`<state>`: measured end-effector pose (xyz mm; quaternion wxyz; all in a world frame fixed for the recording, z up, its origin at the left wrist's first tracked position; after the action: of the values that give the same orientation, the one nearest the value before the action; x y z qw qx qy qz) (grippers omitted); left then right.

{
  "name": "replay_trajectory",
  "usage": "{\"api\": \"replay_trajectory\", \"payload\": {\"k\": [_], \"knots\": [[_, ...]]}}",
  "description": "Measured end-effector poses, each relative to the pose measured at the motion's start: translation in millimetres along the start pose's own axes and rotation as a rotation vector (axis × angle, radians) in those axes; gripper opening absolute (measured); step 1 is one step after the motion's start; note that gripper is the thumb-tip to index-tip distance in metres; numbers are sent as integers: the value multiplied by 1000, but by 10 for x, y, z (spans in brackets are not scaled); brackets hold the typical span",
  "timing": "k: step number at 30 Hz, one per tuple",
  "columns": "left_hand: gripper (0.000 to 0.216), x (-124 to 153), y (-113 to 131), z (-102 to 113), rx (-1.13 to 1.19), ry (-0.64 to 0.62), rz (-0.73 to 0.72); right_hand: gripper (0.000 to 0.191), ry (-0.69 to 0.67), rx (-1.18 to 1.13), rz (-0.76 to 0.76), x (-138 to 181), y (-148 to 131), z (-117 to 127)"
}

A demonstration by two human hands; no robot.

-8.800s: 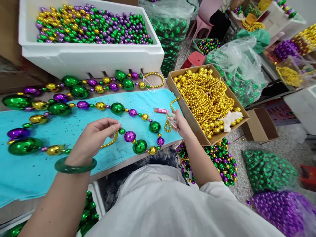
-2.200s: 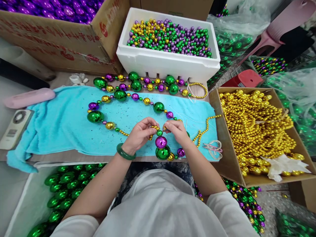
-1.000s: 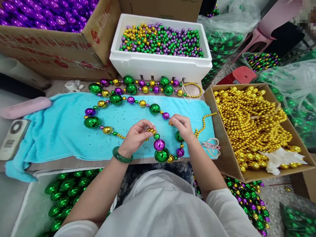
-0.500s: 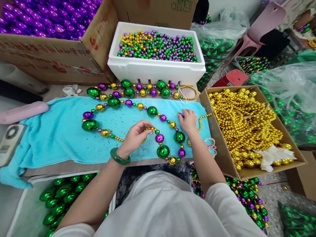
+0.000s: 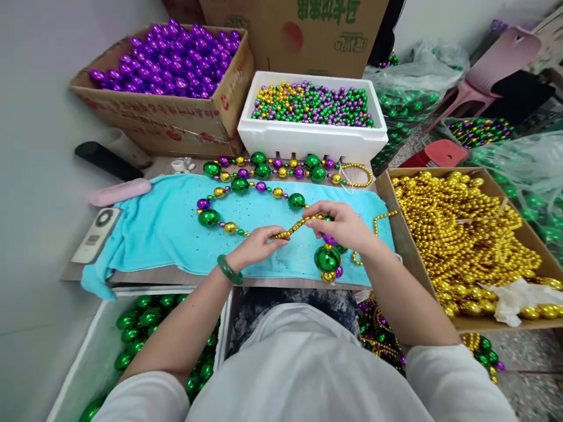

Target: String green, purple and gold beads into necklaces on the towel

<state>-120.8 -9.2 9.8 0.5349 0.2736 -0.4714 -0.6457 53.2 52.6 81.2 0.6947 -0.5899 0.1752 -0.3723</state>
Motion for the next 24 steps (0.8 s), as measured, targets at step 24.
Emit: {"api": "replay_trajectory", "payload": {"k": [24], "knots": [[9,-74,2151,1091,115,379,-509,22,332,342,419,113,-2899,483]]}}
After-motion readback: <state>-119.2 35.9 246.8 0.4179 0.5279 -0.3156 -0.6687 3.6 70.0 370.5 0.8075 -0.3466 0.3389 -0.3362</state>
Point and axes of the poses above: each hand's wrist, its own x-axis away from the middle knuckle, its own z-axis out of the back of the hand, y = z × x, the point moved 5 cm from there along -x, towards the middle knuckle, and after that the axes turned 4 degrees about -y, right-handed, at the moved point
